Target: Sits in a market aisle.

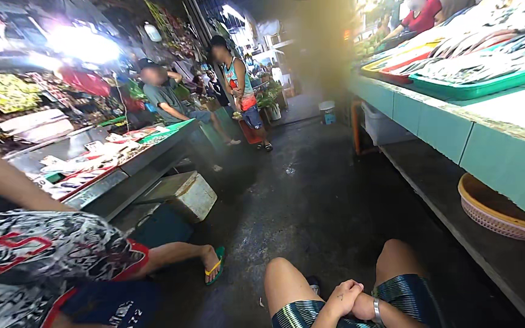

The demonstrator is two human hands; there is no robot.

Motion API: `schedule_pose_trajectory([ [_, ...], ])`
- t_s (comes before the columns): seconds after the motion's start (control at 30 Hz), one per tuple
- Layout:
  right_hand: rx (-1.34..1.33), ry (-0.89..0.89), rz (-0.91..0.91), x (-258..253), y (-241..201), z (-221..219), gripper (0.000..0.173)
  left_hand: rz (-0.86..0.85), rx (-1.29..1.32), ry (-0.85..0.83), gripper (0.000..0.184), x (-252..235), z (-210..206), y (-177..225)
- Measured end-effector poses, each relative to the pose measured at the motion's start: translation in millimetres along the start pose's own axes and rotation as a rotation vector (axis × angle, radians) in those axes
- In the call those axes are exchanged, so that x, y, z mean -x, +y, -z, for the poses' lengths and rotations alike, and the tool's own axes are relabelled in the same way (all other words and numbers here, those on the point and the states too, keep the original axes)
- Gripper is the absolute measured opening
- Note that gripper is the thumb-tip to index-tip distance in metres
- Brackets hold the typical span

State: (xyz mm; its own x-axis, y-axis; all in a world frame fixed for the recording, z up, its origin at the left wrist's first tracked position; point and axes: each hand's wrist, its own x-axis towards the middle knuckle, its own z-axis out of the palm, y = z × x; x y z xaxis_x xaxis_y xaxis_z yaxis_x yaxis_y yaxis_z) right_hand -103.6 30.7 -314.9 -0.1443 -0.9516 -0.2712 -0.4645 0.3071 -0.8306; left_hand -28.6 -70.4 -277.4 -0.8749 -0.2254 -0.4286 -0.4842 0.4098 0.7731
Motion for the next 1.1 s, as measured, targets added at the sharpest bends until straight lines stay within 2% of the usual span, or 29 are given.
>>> schedule_pose_trajectory([
  [0.27, 0.027, -0.09, 0.042, -12.3, -12.9, -11.1, 0.045, 0.036, 0.041, 0.02, 0.048, 15.4, 9.4, -18.9],
  [0.5, 0.116, -0.084, 0.044, -10.5, -7.2, -7.2, 0.044, 0.024, -0.002, 0.007, 0.049, 15.4, 7.7, -8.5],
  [0.8, -0.04, -0.018, -0.008, -1.7, -1.1, 0.7, 0.041, 0.012, -0.026, 0.003, 0.048, 0.6, 1.0, 3.9],
  [1.1, 0.031, -0.071, 0.011, -22.7, -0.4, -18.9, 0.044, 0.011, 0.044, 0.014, 0.049, 11.1, 8.9, -22.4],
])
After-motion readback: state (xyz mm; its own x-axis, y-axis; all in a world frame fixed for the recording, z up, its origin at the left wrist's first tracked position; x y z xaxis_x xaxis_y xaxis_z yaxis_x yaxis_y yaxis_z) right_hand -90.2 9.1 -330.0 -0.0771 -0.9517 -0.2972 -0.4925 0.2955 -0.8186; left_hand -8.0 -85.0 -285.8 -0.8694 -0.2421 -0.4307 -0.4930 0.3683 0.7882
